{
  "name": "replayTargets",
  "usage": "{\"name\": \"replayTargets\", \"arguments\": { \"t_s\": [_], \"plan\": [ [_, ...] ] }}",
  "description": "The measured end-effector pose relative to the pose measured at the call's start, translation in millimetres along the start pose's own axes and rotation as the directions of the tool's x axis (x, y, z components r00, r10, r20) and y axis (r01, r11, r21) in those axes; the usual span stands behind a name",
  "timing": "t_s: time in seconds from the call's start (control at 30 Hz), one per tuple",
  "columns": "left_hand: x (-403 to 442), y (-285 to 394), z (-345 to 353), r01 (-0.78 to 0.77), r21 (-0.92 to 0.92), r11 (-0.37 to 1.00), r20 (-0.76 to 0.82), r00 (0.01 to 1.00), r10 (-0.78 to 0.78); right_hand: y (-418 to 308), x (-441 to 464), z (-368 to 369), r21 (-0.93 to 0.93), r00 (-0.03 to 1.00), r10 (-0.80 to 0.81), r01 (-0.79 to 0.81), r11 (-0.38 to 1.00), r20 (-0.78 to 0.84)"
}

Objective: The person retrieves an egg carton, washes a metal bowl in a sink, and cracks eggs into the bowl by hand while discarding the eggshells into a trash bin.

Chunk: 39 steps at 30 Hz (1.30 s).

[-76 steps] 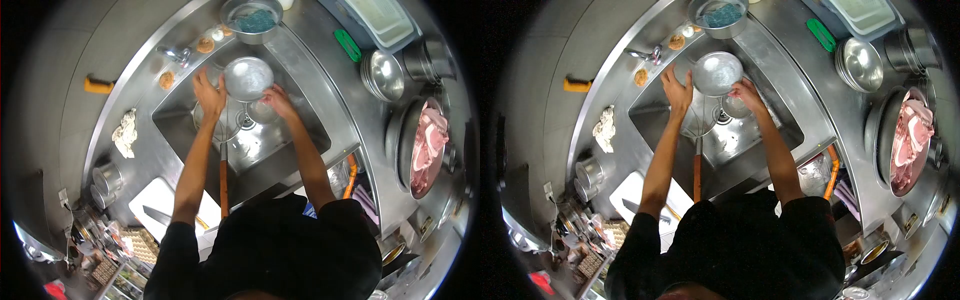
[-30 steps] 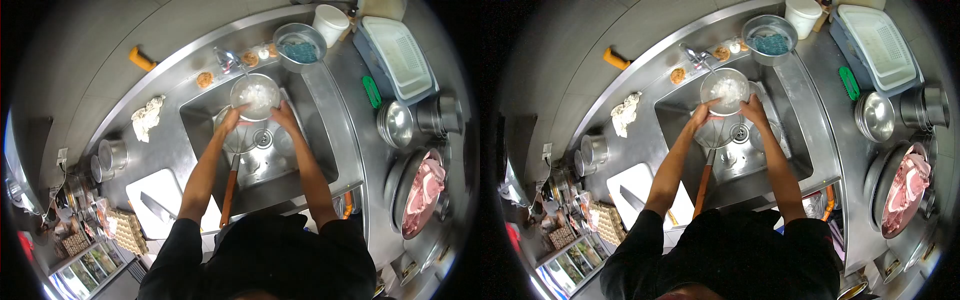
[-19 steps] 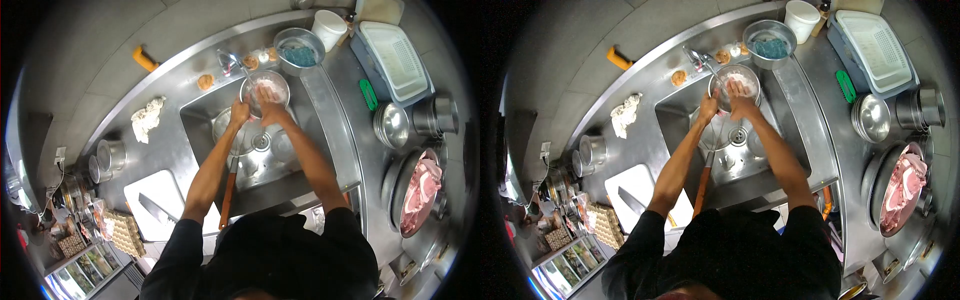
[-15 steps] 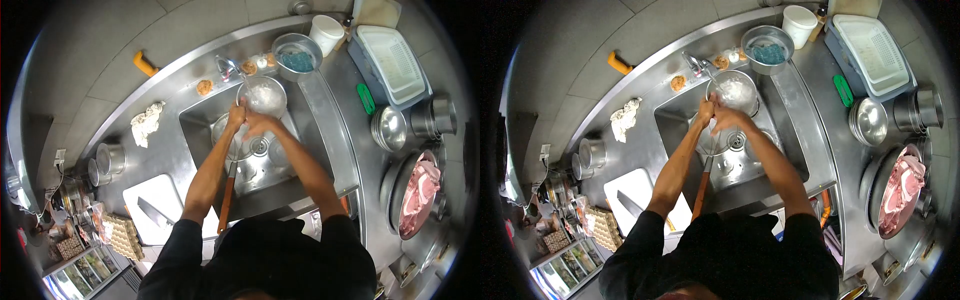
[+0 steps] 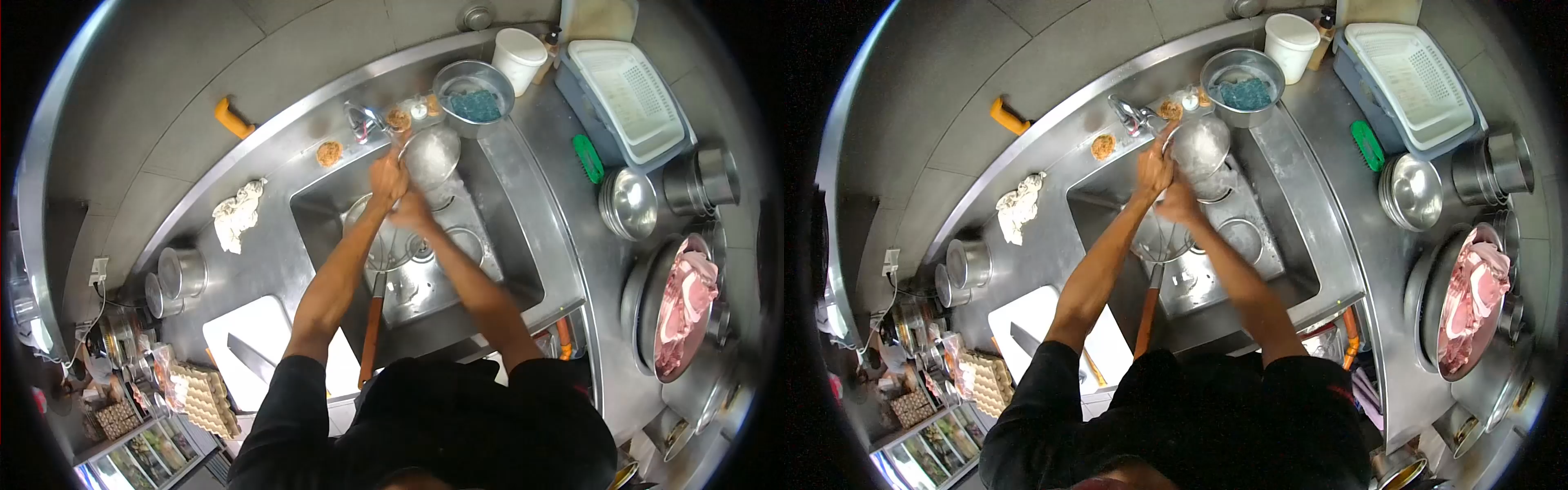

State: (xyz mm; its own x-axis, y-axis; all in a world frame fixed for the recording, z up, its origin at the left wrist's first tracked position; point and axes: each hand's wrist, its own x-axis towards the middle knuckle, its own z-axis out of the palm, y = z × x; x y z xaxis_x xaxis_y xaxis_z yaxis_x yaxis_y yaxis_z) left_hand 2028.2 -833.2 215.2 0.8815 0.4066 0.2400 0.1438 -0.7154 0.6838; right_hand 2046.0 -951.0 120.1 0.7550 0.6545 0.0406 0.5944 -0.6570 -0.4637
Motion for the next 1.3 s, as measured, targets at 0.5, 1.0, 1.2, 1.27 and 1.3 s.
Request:
{"name": "replayTargets", "arguments": {
  "t_s": [0.5, 1.0, 1.2, 1.27, 1.3],
  "plan": [
    [-42, 0, -23, 0.156, -0.008, 0.988, 0.177, 0.972, -0.152, 120, 46, 51, 0.208, 0.868, 0.010, 0.108, 0.972, -0.496],
    [-43, 9, -20, 0.099, 0.026, 0.995, 0.144, 0.984, -0.102, 45, 15, -14, 0.253, 0.793, 0.483, -0.414, 0.875, -0.372],
    [-30, 7, -12, 0.043, 0.066, 0.997, 0.109, 0.993, -0.050, 62, -17, 68, 0.608, 0.819, 0.562, -0.391, 0.691, -0.112],
    [-48, 4, -12, 0.119, 0.084, 0.989, 0.289, 0.947, -0.138, 58, -2, 3, 0.484, 0.853, 0.519, -0.475, 0.735, 0.049],
    [-49, 2, -7, 0.034, 0.047, 0.998, 0.128, 0.991, -0.040, 49, 3, -25, 0.463, 0.878, 0.478, -0.423, 0.779, -0.003]
  ]
}}
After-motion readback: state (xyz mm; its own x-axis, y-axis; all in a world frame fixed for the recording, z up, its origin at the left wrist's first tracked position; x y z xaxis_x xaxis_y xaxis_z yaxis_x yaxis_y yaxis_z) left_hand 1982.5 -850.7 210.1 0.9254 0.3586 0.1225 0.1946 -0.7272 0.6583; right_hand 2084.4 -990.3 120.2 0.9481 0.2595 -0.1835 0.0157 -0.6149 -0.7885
